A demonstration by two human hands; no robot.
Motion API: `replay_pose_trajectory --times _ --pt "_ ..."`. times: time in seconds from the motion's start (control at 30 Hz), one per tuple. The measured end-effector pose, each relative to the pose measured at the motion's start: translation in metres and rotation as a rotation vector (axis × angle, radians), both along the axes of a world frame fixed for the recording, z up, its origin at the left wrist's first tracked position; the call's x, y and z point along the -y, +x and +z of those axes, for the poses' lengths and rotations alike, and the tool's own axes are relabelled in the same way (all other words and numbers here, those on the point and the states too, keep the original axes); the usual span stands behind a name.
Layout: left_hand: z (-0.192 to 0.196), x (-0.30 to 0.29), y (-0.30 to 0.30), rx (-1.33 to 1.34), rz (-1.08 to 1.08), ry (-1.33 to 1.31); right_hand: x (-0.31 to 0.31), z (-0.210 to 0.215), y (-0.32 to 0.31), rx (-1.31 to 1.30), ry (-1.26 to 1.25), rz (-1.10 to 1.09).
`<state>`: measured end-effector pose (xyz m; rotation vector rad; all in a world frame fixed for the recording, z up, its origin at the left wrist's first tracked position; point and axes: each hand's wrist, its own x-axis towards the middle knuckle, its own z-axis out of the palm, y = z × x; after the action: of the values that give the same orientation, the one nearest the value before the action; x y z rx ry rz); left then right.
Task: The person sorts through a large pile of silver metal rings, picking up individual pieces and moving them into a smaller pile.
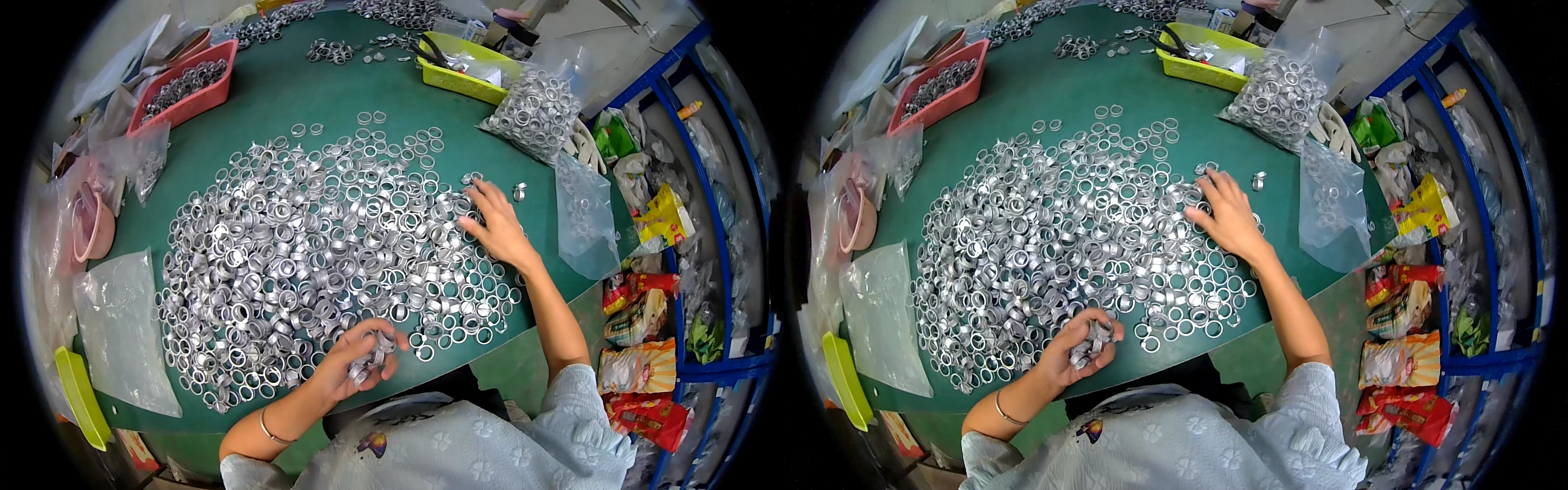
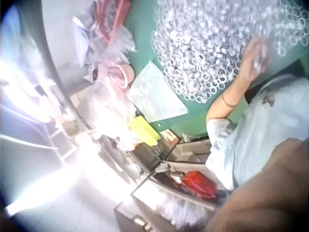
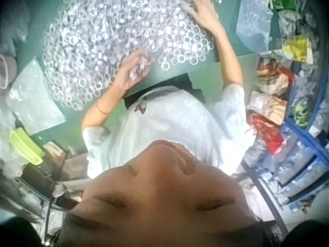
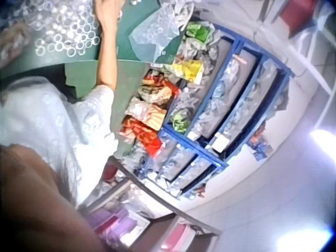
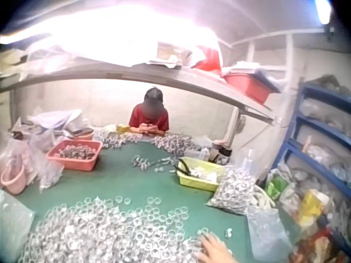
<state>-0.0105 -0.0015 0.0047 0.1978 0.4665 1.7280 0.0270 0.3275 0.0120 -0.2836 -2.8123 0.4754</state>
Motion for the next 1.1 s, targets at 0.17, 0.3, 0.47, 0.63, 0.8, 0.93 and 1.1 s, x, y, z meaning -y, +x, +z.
replay_pose_trajectory --times 0.17,0.3,0.47,0.63,0.8,0.93,1.1 --pt "-0.001 0.002 0.001 -0.012 -0.025 -0.038 0.047 0.033 0.018 0.090 0.015 0.132" --pt "-0.009 0.000 0.003 -0.005 -0.004 -0.031 0.081 0.038 0.036 0.014 -0.236 0.295" --pt "-0.004 -0.001 0.003 0.070 -0.023 -0.002 0.071 0.039 0.048 -0.080 -0.339 0.307" --pt "-0.005 0.000 0.003 0.087 -0.048 0.001 0.008 0.032 0.010 -0.256 -0.202 -0.094" --pt "-0.007 -0.001 0.003 0.083 -0.046 0.034 -0.013 0.004 -0.021 -0.097 -0.010 -0.145" --pt "-0.007 0.000 0.002 0.075 -0.036 0.040 -0.014 0.002 -0.020 -0.082 -0.307 -0.169" --pt "-0.008 0.002 0.001 0.062 -0.041 0.025 -0.007 0.025 -0.010 -0.188 -1.265 -0.056"
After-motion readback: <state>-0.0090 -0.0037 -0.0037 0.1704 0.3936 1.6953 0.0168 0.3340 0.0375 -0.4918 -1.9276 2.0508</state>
